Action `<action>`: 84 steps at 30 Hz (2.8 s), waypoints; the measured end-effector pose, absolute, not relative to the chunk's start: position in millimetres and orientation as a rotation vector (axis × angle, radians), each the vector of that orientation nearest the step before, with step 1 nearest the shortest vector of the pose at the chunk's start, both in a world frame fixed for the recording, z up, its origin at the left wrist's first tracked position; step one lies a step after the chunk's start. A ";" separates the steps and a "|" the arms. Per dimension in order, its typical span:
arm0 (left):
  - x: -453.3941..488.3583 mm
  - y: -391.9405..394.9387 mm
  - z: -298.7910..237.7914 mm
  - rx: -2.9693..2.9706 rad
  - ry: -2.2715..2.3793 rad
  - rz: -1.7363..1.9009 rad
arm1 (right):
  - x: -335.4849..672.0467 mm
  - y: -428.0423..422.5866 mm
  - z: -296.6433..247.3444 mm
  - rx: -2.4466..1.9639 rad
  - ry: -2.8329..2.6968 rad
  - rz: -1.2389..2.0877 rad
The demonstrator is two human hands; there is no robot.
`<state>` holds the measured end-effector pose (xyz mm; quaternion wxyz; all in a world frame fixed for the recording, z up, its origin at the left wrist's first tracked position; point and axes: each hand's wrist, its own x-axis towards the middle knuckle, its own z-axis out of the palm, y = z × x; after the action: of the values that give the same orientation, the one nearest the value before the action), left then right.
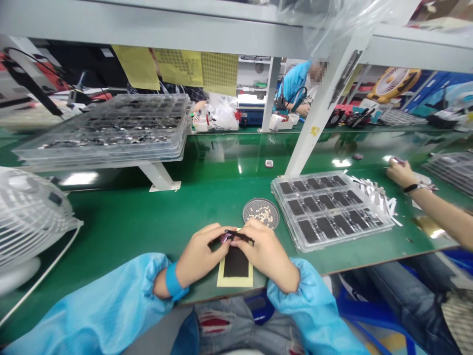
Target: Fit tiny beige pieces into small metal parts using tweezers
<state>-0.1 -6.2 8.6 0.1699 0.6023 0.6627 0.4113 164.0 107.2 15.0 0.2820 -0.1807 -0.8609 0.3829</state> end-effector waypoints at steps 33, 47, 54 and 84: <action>-72.1 288.0 7.9 2.181 2.083 0.677 | 226.6 101.9 -15.2 -0.788 -1.982 1.016; -65.6 220.0 45.9 2.202 1.903 0.887 | 225.3 105.4 -18.5 -0.903 -1.875 1.128; -49.5 80.9 34.1 1.380 1.701 1.305 | 228.9 109.1 -23.6 -0.893 -1.856 1.195; -61.1 16.3 11.4 1.016 1.390 1.049 | 135.8 106.7 2.4 -0.885 -2.133 0.967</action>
<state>-61.1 16.3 11.4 0.5334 0.4261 0.5832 0.4403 135.8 106.7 2.4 0.3138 -0.3356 -0.8089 0.3668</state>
